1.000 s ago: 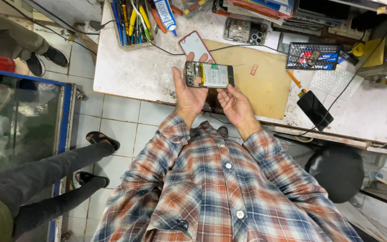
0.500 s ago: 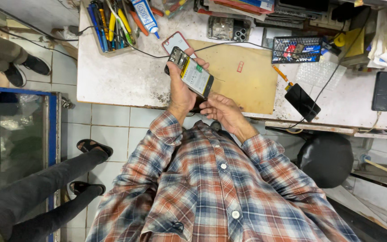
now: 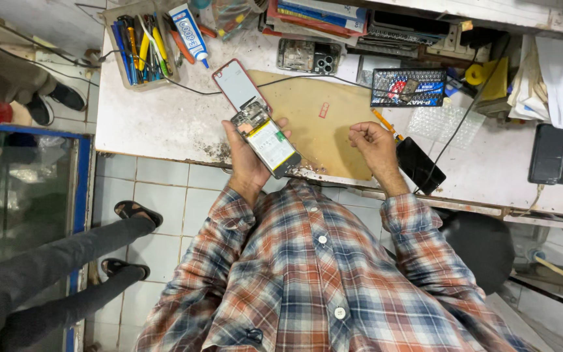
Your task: The person disassembles a smartphone, removes the battery, and uses a plastic pry tool to separate the screen from the frame. They then apply adhesive to the frame and reassemble the device, connecting internal components.
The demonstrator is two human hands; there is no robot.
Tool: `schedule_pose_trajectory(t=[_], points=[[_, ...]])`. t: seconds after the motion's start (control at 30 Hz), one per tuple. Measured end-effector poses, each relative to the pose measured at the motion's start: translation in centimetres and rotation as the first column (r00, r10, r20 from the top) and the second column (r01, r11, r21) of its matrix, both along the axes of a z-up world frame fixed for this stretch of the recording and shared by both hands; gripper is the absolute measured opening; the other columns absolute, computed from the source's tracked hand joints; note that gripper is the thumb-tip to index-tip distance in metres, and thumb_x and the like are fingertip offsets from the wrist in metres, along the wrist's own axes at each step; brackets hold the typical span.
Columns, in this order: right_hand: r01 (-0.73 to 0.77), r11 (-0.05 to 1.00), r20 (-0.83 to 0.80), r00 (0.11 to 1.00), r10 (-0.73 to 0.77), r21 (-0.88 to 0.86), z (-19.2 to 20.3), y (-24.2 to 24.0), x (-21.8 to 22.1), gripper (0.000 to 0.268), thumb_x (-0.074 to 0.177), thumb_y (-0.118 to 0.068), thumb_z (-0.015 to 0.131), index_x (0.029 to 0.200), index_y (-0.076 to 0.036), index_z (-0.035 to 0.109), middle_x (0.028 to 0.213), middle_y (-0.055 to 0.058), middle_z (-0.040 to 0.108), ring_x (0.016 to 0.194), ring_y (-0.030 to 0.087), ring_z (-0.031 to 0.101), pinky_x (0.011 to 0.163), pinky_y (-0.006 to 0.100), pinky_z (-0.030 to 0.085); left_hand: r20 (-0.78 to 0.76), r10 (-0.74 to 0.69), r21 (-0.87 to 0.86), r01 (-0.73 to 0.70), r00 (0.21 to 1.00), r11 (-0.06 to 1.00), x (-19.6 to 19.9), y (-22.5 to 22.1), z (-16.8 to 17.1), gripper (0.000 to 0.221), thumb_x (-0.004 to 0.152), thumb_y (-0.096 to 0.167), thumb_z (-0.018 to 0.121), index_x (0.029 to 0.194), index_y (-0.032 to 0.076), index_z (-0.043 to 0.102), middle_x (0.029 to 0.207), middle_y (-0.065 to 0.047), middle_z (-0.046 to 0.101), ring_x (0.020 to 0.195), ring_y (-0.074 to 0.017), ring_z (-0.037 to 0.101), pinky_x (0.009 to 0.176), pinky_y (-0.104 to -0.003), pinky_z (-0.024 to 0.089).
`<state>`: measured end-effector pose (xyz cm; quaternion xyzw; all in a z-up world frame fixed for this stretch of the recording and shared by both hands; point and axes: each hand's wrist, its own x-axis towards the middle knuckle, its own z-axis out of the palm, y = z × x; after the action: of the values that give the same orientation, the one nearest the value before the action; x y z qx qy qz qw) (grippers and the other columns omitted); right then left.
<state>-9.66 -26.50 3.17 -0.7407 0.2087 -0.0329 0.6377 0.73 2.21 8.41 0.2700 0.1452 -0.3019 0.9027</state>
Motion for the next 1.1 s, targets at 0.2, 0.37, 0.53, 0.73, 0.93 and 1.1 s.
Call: schedule_pose_trajectory(t=[0.2, 0.37, 0.53, 0.73, 0.93, 1.1], points=[[-0.205, 0.96, 0.071, 0.978, 0.195, 0.188, 4.0, 0.1, 1.2, 0.013, 0.1, -0.01, 0.07, 0.108, -0.001, 0.064, 0.096, 0.004, 0.072, 0.087, 0.01, 0.071, 0.076, 0.024, 0.058, 0.02, -0.083, -0.118, 0.085, 0.996, 0.989, -2.3, -4.1, 0.6, 0.091, 0.097, 0.08, 0.023, 0.14, 0.006, 0.055, 0.13, -0.024, 0.067, 0.117, -0.0379, 0.067, 0.099, -0.055, 0.058], [-0.378, 0.835, 0.153, 0.926, 0.346, 0.401, 4.9, 0.8, 2.3, 0.016, 0.099, -0.004, 0.069, 0.11, -0.002, 0.058, 0.1, 0.006, 0.071, 0.091, 0.01, 0.069, 0.081, 0.026, 0.06, 0.095, -0.086, -0.087, 0.095, 0.992, 0.992, -2.7, -6.9, 0.6, 0.091, 0.099, 0.081, 0.03, 0.134, 0.001, 0.056, 0.135, -0.023, 0.065, 0.125, -0.0347, 0.064, 0.104, -0.053, 0.057], [-0.441, 0.801, 0.199, 0.898, 0.393, 0.405, 4.5, 0.3, 2.8, 0.02, 0.097, 0.002, 0.07, 0.112, -0.002, 0.058, 0.104, 0.006, 0.069, 0.095, 0.01, 0.067, 0.087, 0.026, 0.058, 0.165, -0.094, -0.1, 0.112, 0.982, 0.989, -2.9, -7.5, 1.2, 0.087, 0.097, 0.077, 0.037, 0.137, 0.003, 0.057, 0.135, -0.021, 0.065, 0.125, -0.0352, 0.064, 0.106, -0.051, 0.055], [-0.429, 0.771, 0.226, 0.903, 0.365, 0.47, 2.6, 0.4, 2.0, 0.022, 0.094, 0.005, 0.073, 0.108, -0.002, 0.058, 0.103, 0.006, 0.069, 0.094, 0.009, 0.067, 0.088, 0.024, 0.057, 0.157, -0.136, -0.057, 0.146, 0.978, 0.988, -3.6, -8.4, 1.5, 0.09, 0.1, 0.076, 0.031, 0.149, 0.004, 0.051, 0.142, -0.022, 0.061, 0.129, -0.0336, 0.062, 0.111, -0.049, 0.052], [-0.306, 0.775, 0.235, 0.95, 0.207, 0.553, 2.0, 0.9, 0.5, 0.021, 0.096, 0.009, 0.073, 0.103, -0.003, 0.058, 0.104, 0.008, 0.072, 0.096, 0.01, 0.068, 0.09, 0.025, 0.058, 0.194, -0.208, -0.108, 0.231, 0.959, 0.967, -4.5, -8.5, 0.9, 0.088, 0.102, 0.072, 0.025, 0.153, 0.004, 0.045, 0.147, -0.02, 0.058, 0.135, -0.0321, 0.06, 0.115, -0.047, 0.05], [-0.251, 0.848, 0.187, 0.965, 0.183, 0.468, 3.2, 1.9, -0.4, 0.02, 0.091, 0.004, 0.072, 0.105, -0.003, 0.059, 0.109, 0.004, 0.072, 0.097, 0.007, 0.069, 0.088, 0.024, 0.059, 0.139, -0.254, -0.2, 0.279, 0.957, 0.939, -5.2, -8.0, -1.5, 0.08, 0.108, 0.066, 0.03, 0.154, 0.003, 0.045, 0.149, -0.017, 0.058, 0.135, -0.0302, 0.059, 0.116, -0.045, 0.049]])
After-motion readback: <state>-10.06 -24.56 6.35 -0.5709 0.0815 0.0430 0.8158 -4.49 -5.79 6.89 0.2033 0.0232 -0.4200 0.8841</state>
